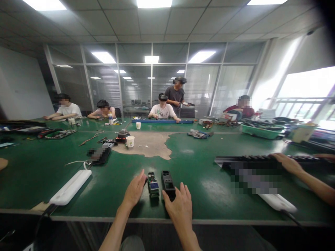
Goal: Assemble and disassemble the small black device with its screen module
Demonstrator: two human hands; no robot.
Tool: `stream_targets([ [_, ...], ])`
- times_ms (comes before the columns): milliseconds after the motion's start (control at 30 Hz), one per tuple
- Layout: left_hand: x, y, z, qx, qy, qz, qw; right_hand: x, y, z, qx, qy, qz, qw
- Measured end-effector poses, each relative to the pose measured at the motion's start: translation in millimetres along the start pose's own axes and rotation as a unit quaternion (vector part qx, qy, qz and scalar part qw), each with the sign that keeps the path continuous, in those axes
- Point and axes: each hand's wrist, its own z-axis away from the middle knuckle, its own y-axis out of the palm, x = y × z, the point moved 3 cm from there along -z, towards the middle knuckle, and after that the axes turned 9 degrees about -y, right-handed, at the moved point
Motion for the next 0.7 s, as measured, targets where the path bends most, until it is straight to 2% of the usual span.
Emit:
stream_targets([
  [133,-1.4,1.0,0.5,0.005,0.016,-0.031,0.999,-0.9,0.7,0.9,0.009,0.001,0.011,1.000],
  [433,-3.8,3.6,1.7,0.032,0.036,-0.092,0.995,-2.2,0.6,3.3,-0.030,0.002,-0.019,0.999],
  [567,-2.6,1.9,1.3,0.019,0.016,-0.056,0.998,-2.8,-1.9,1.5,-0.049,0.007,-0.059,0.997],
  [700,-2.1,0.2,0.7,0.004,0.004,-0.003,1.000,5.4,-15.2,-6.7,-0.074,0.018,-0.129,0.989],
])
